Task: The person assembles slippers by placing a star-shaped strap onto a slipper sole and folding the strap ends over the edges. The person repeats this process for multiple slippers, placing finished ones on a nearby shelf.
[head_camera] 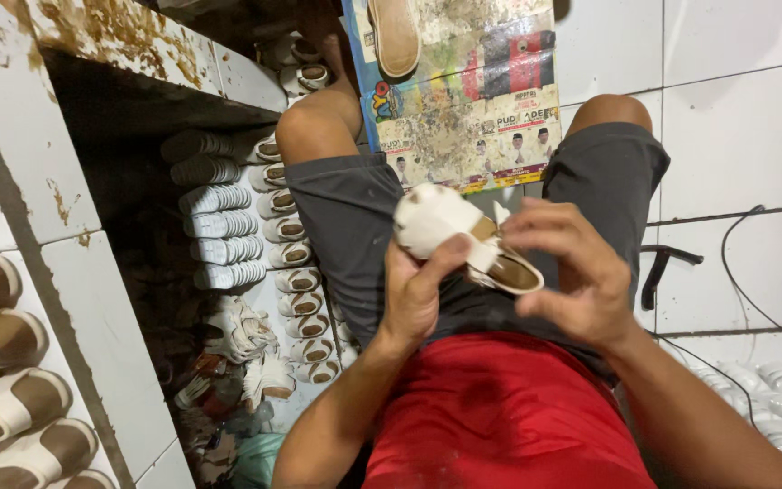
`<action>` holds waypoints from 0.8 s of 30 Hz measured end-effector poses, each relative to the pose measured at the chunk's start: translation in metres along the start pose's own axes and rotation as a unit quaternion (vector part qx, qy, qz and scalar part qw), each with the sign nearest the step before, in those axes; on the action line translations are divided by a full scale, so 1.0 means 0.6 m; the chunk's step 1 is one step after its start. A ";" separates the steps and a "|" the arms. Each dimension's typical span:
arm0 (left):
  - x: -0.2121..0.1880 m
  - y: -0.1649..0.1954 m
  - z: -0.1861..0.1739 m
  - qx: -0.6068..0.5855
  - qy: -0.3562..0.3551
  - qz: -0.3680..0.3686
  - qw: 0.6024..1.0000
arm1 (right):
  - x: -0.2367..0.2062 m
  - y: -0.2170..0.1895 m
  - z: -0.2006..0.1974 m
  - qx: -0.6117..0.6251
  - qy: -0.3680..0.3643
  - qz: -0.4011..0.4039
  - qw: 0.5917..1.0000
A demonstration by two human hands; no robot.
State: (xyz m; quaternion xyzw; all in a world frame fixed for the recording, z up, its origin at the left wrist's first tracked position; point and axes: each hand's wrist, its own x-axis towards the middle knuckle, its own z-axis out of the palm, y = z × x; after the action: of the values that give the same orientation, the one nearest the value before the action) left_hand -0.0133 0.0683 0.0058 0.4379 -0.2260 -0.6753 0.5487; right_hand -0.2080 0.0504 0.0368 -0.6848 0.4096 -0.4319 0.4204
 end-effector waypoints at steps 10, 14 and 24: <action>0.005 -0.004 -0.017 0.029 -0.034 -0.078 0.996 | 0.033 -0.009 -0.036 -0.121 -0.136 -0.041 0.982; 0.008 -0.006 -0.018 0.014 -0.044 -0.073 0.996 | 0.032 -0.015 -0.023 -0.211 -0.098 -0.110 0.966; 0.016 -0.019 -0.013 -0.048 0.016 -0.081 0.995 | 0.027 -0.003 -0.009 -0.113 -0.038 -0.043 0.992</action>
State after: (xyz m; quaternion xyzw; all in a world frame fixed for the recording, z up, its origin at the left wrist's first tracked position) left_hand -0.0131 0.0640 -0.0102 0.4384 -0.1482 -0.7208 0.5161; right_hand -0.2080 0.0348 0.0440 -0.7609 0.4098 -0.3741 0.3363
